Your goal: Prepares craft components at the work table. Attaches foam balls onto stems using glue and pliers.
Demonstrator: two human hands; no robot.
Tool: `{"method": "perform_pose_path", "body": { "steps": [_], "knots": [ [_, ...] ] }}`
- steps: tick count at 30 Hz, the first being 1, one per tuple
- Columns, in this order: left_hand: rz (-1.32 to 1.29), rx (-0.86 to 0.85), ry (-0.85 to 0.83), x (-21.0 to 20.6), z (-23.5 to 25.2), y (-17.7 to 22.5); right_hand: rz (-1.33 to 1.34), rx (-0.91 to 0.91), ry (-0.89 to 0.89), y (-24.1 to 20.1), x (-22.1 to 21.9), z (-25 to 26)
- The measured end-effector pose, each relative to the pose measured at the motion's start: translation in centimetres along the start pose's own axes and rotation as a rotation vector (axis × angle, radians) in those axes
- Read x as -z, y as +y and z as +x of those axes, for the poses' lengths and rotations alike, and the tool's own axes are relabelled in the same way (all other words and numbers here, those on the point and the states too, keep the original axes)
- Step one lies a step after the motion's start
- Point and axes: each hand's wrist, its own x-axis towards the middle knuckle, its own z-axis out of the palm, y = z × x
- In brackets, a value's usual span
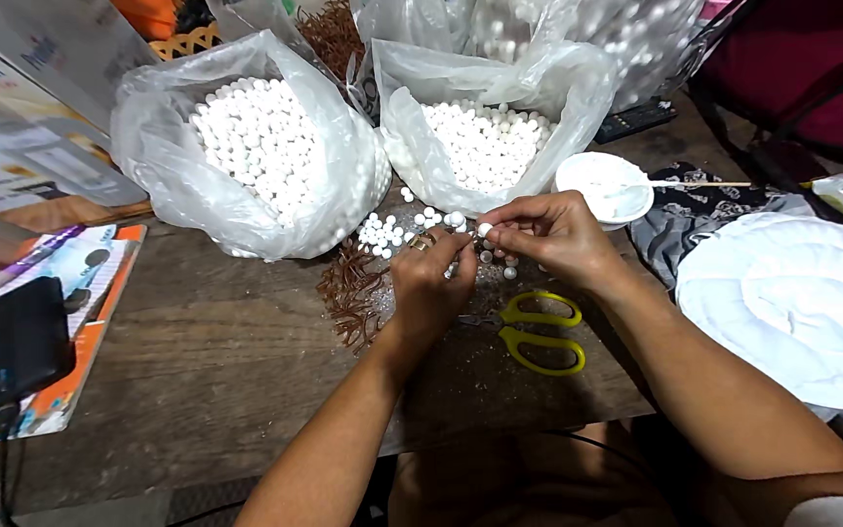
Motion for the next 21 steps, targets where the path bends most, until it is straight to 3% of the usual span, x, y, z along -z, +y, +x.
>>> {"method": "perform_pose_path", "body": {
  "steps": [16, 21],
  "knots": [
    [-0.028, -0.003, 0.012, -0.06, 0.2, 0.06, -0.114, 0.031, -0.002, 0.0, -0.01, 0.02],
    [-0.306, 0.264, 0.009, 0.37, 0.73, 0.09, -0.009, -0.038, 0.107, -0.03, -0.16, -0.01]
  ]
}}
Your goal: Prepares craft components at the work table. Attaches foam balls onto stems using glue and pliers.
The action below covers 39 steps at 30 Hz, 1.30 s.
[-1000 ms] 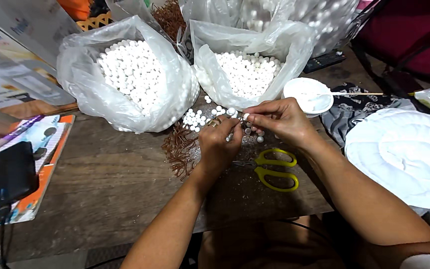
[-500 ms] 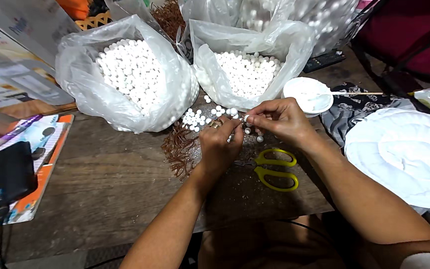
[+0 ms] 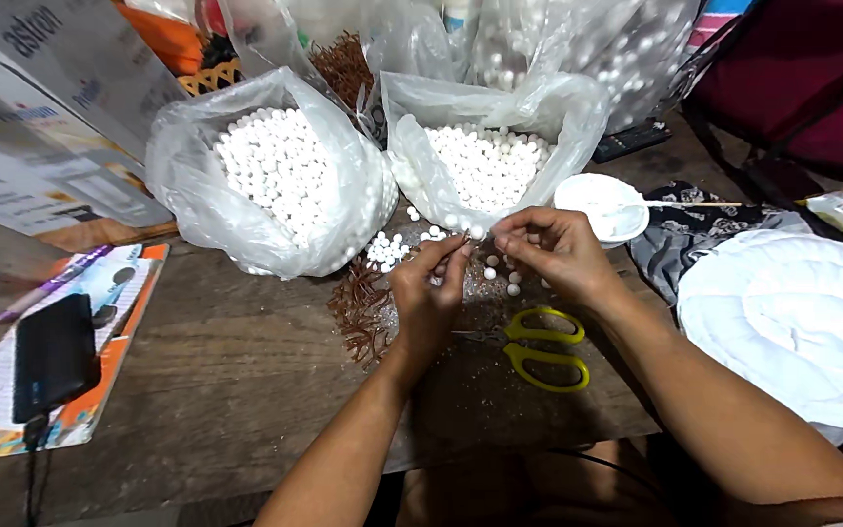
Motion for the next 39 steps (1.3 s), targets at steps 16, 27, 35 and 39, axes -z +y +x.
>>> {"method": "perform_pose_path", "body": {
  "steps": [16, 27, 35, 39],
  "knots": [
    [-0.683, 0.447, -0.037, -0.2, 0.9, 1.1, 0.304, 0.136, 0.093, -0.3, -4.2, -0.4],
    [-0.529, 0.256, -0.049, -0.1, 0.7, 1.1, -0.513, 1.058, 0.594, -8.8, 3.1, 0.6],
    [-0.28, 0.22, 0.062, 0.5, 1.4, 0.0, -0.381, 0.168, 0.462, -11.2, 11.7, 15.1],
    [-0.177, 0.235, 0.177, 1.6, 1.6, -1.4, -0.283, 0.494, 0.416, -7.3, 7.2, 7.5]
  ]
}}
